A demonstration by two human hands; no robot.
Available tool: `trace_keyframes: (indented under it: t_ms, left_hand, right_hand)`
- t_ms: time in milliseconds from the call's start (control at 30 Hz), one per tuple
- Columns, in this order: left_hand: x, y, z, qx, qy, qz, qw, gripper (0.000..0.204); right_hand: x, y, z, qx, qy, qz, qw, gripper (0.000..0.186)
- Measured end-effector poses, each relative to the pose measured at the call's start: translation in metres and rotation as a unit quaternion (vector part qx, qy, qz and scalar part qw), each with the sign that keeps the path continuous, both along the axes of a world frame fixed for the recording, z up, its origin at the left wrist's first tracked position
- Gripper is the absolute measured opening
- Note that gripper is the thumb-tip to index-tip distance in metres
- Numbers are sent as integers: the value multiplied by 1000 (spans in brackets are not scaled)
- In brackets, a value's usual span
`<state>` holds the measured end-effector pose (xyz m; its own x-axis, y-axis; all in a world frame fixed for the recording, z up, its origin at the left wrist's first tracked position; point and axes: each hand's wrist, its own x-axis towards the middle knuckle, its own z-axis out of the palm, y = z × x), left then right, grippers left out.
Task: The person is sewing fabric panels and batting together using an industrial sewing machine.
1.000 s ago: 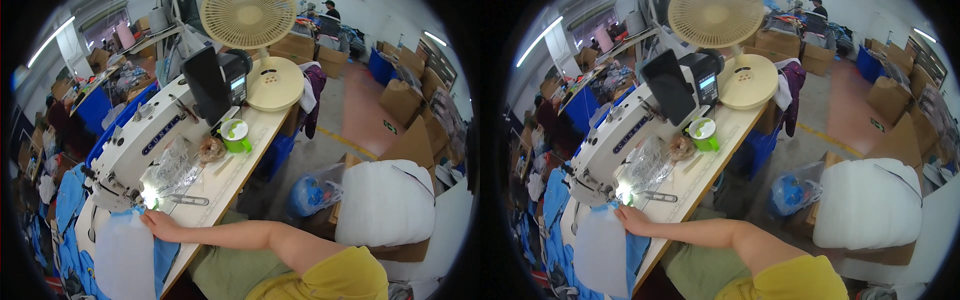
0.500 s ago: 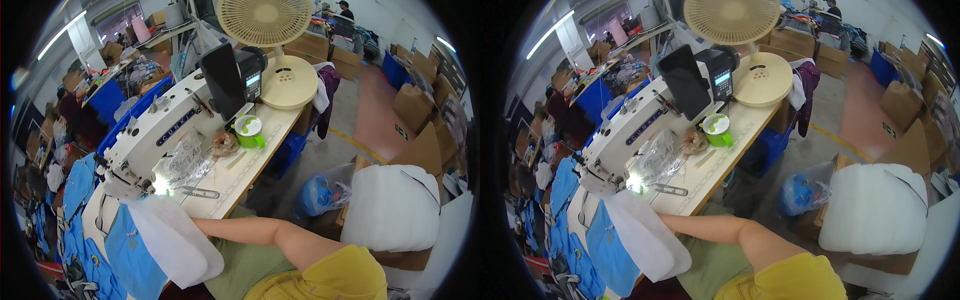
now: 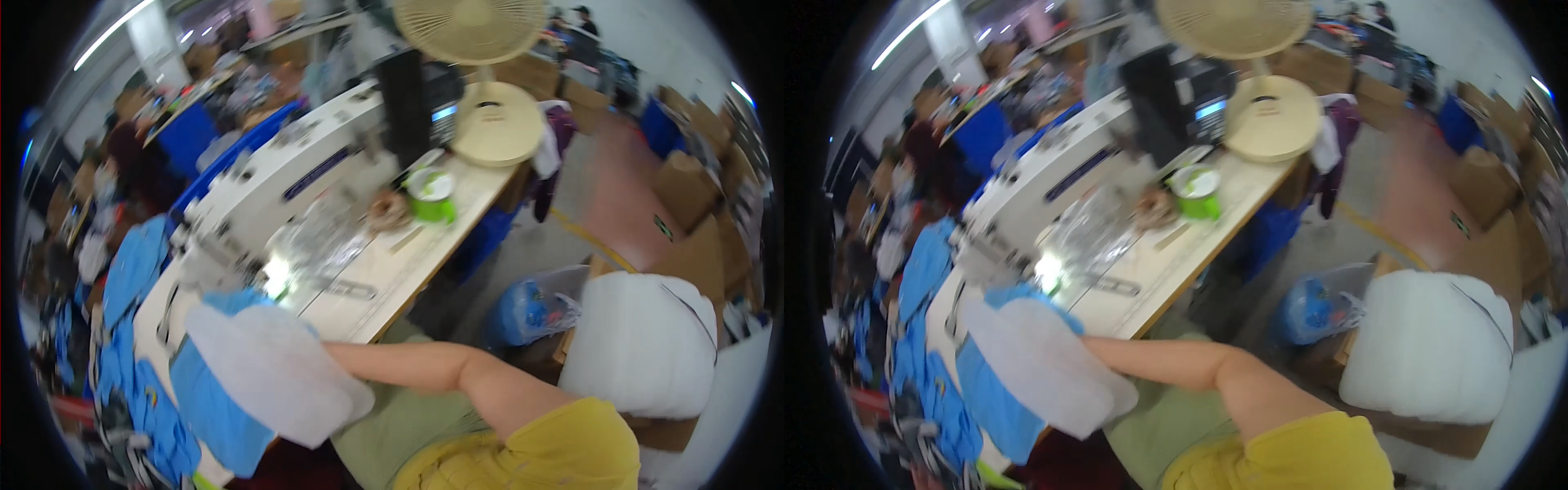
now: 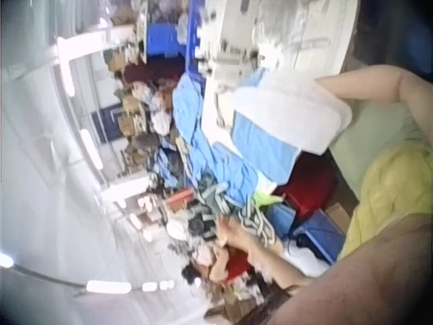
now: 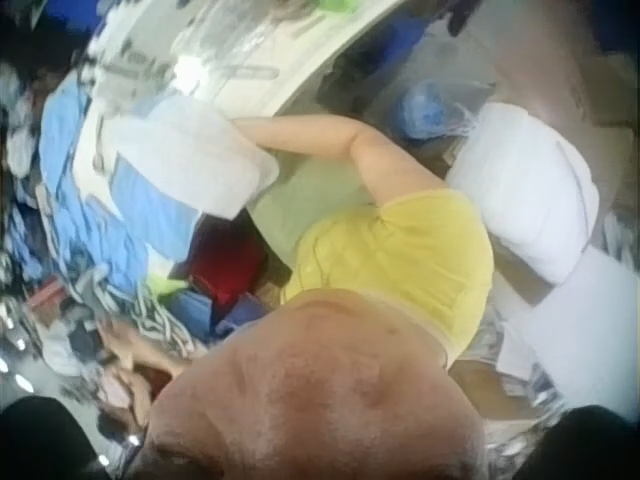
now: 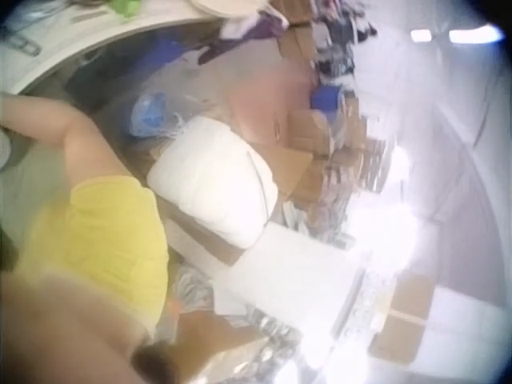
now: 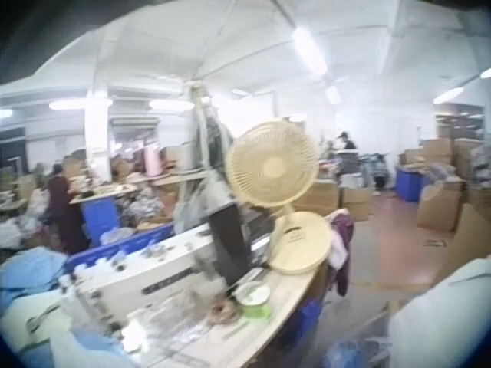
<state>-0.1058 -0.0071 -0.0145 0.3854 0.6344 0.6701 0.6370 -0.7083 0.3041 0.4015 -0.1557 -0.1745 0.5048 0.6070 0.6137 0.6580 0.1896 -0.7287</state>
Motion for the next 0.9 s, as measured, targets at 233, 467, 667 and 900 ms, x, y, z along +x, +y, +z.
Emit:
trace_keyframes:
  t_ms: [233, 467, 667, 900]
  left_hand:
    - [300, -56, -72, -469, -121, -362, 796, 129]
    - [296, -53, -53, -634, -115, -306, 701, 85]
    - [302, -48, -50, -519, -283, -148, 793, 55]
    - [316, -70, -78, -619, -286, -214, 699, 41]
  right_hand:
    - [-11, -36, 4, 18, -48, 170, 984, 32]
    - [-44, -26, 28, 21, 396, 264, 879, 24]
    - [-32, -12, 52, 0, 272, 116, 955, 10]
    - [-28, 4, 48, -75, 130, 98, 984, 29]
